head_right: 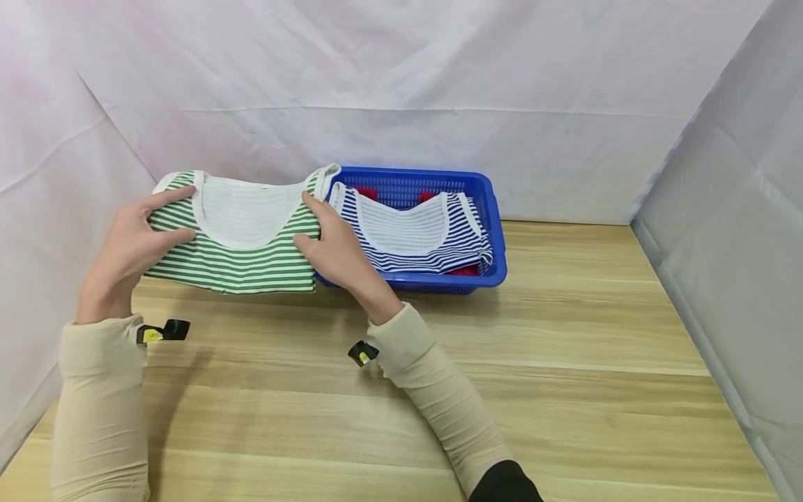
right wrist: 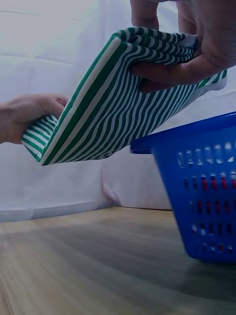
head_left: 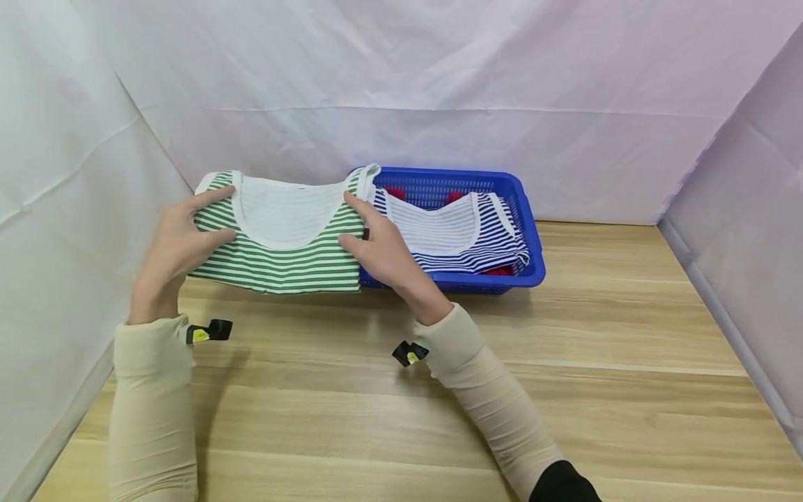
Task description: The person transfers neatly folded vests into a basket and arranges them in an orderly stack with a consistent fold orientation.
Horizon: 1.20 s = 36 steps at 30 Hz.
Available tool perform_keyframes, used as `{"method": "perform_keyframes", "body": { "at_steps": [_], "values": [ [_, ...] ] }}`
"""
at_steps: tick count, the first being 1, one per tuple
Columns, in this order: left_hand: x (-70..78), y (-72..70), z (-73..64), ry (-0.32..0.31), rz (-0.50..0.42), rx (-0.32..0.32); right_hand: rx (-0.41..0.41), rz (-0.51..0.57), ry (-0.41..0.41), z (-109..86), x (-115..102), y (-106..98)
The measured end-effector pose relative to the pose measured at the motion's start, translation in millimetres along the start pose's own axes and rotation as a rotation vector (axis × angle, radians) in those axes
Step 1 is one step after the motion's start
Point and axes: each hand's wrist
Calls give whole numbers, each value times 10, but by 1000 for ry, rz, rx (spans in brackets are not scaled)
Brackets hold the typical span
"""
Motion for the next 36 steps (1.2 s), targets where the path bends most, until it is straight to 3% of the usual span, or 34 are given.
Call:
{"method": "perform_keyframes", "body": {
  "at_steps": [12,30,36],
  "values": [
    [245,351,100,97,-238,-7,52,46,-16,-174,147,-466],
    [774,889,361,241,-381,-100,147,-93,60,-490,382,-1212],
    [876,1035,474,254,-423,-139,181,-65,61,-553,417,-1473]
  ]
}}
Point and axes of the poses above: each hand's wrist, its own z-axis towards the middle knuckle, its own y-axis out of the palm, x = y × z, and after that the axes turned 6 degrees about -x, right-handed
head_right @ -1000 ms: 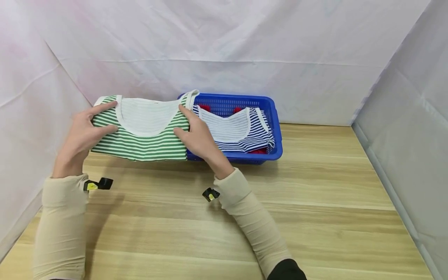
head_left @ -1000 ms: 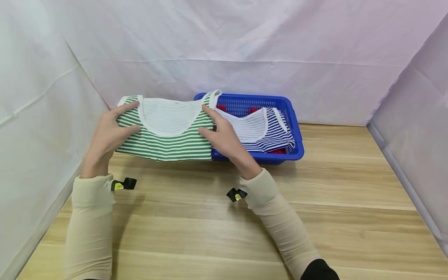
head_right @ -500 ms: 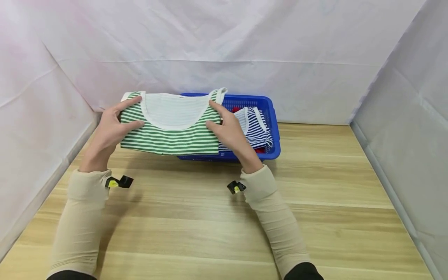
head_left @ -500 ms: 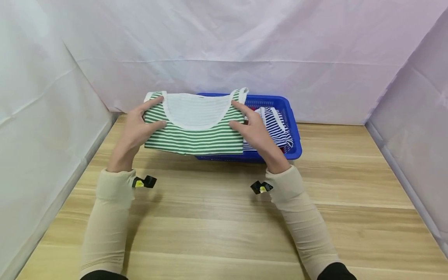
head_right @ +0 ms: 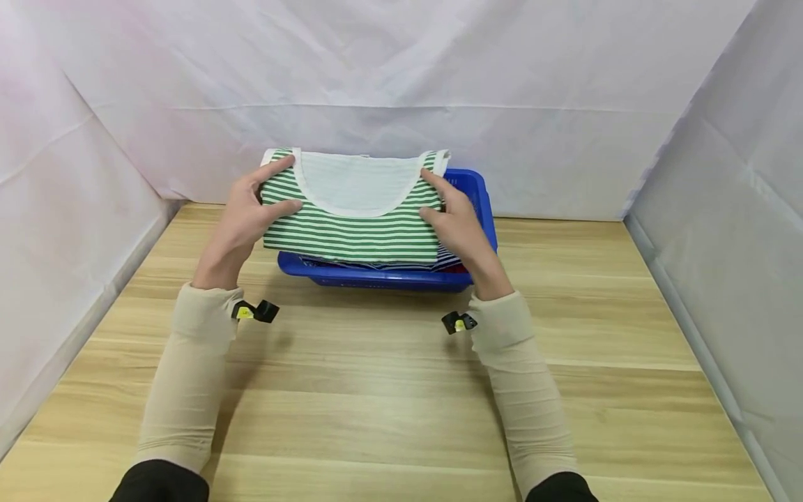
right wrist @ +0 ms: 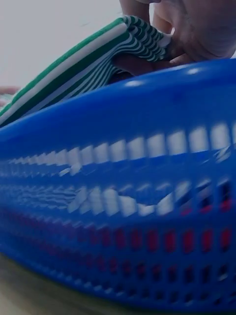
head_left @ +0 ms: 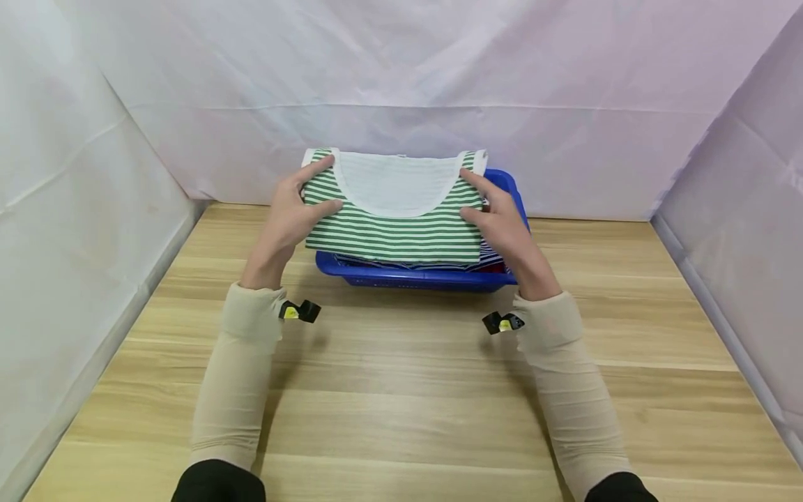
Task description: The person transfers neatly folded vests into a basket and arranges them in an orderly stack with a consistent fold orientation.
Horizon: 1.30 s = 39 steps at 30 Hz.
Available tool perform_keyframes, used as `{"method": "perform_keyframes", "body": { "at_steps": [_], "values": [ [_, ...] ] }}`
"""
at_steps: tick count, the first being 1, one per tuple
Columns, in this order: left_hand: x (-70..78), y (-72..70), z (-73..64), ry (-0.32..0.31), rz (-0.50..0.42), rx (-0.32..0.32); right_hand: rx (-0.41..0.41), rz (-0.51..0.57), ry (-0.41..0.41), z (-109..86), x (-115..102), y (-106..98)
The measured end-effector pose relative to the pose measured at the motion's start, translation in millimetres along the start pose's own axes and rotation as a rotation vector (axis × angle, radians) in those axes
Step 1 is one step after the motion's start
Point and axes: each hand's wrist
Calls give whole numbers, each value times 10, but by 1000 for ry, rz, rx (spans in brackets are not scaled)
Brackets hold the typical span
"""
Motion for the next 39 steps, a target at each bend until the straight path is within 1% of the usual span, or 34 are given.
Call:
{"method": "perform_keyframes", "body": {
  "at_steps": [4,6,11,14,17,20,22,26,29,34,39],
  "values": [
    [-18,91,92,-4,-20,-39,-1,11,3,-20,31,-174],
    [-28,135,123,-10,-25,-66,-4,5,18,-23,60,-230],
    [-62,236,169,-19,11,-136,-4,7,66,-20,145,-307],
    [-84,286,191,-15,76,-149,5,-27,87,-8,179,-332],
    [-120,331,218,-6,177,-168,14,-83,107,11,211,-346],
    [-158,373,241,9,280,-205,23,-127,117,37,247,-346],
    [-184,396,251,19,333,-229,34,-142,116,56,285,-344],
    [-217,432,260,26,384,-260,55,-182,126,79,358,-336],
    [-232,456,266,16,400,-272,58,-255,141,86,401,-336],
    [-255,479,278,-19,441,-276,55,-361,133,100,424,-315],
    [-278,489,295,-24,493,-279,67,-462,147,121,425,-266]
  ]
}}
Point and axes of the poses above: each hand's wrist, its own z-axis towards the middle knuckle, its own y-axis out of the palm, x = y × z, and after that the axes turned 6 degrees about -x, right-handed
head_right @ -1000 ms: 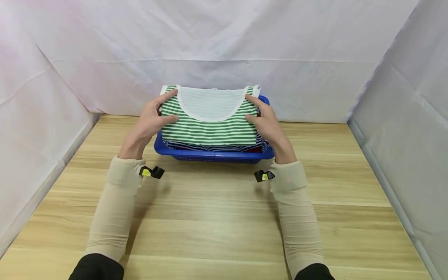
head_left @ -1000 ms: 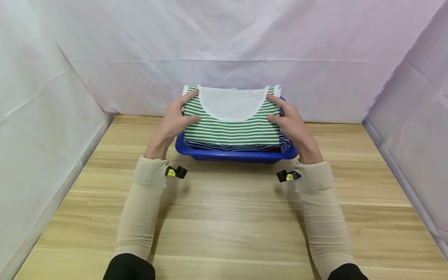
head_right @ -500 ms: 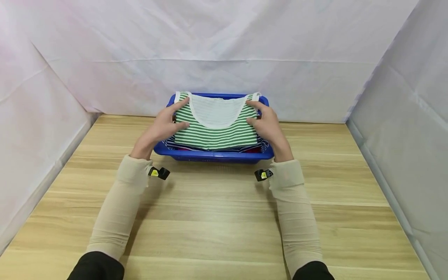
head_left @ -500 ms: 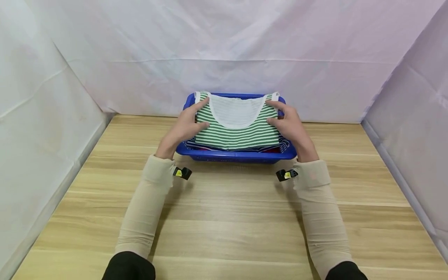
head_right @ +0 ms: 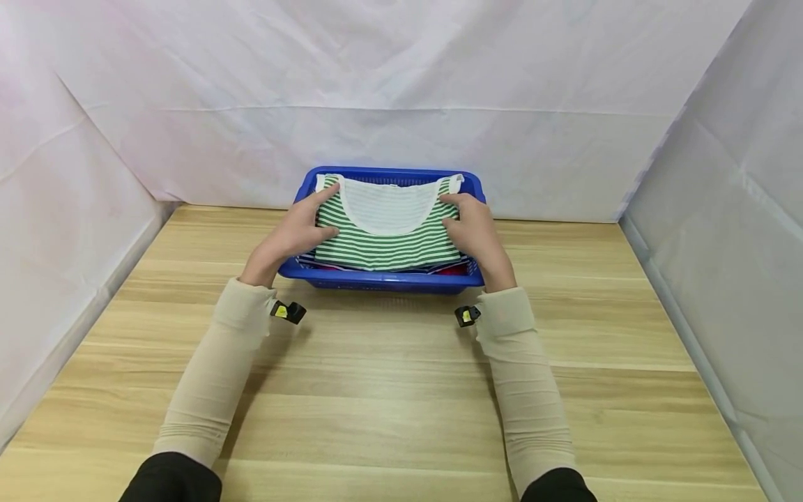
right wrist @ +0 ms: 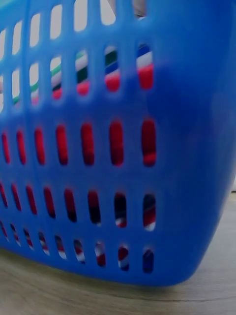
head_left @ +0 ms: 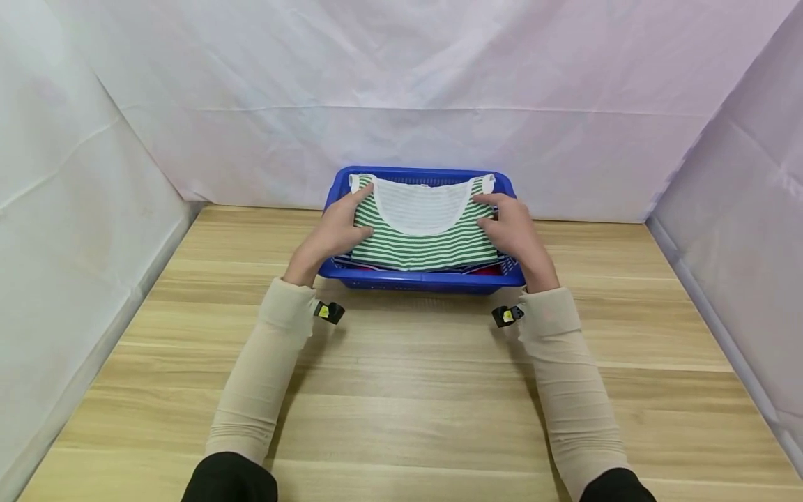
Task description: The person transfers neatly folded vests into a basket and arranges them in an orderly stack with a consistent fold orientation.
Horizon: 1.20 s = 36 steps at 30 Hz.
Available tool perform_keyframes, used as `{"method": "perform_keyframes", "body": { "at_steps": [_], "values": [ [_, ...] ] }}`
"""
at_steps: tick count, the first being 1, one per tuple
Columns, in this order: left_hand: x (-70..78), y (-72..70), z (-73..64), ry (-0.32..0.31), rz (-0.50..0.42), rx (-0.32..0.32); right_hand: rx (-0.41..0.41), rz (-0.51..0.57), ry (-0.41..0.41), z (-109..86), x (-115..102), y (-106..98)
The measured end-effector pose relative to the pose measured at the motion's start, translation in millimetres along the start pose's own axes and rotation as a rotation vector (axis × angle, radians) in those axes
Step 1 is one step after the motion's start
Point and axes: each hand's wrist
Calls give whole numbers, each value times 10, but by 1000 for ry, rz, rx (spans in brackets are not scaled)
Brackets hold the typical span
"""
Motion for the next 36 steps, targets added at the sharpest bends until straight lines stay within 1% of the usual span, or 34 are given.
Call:
{"method": "perform_keyframes", "body": {
  "at_steps": [4,9,16,19,22,23,25,27,30,32,34,36],
  "values": [
    [-10,17,19,-17,28,-15,-8,-78,16,15,-5,30],
    [0,45,51,-68,84,-30,-31,-156,24,24,1,38],
    [51,67,35,-101,133,-17,-44,-225,14,13,-7,19],
    [94,63,-2,-86,185,15,-38,-253,10,-7,-19,3],
    [126,37,-43,-31,261,24,-16,-283,-13,-40,-43,-20],
    [130,27,-51,-12,284,14,-13,-296,-25,-55,-55,-31],
    [131,12,-56,1,321,-21,-33,-325,-53,-87,-75,-60],
    [123,7,-55,-17,334,-64,-91,-339,-67,-107,-83,-85],
    [105,17,-54,-73,369,-116,-181,-348,-88,-107,-69,-99],
    [95,26,-62,-97,380,-145,-214,-344,-92,-95,-47,-96],
    [79,27,-69,-95,387,-158,-226,-343,-108,-84,-24,-93],
    [62,24,-77,-82,372,-156,-232,-342,-121,-86,-5,-97]
  ]
}}
Point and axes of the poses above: each hand's wrist, its own z-axis towards the middle knuckle, its own y-axis out of the palm, x = y × z, and after that the axes turned 6 degrees about -x, right-handed
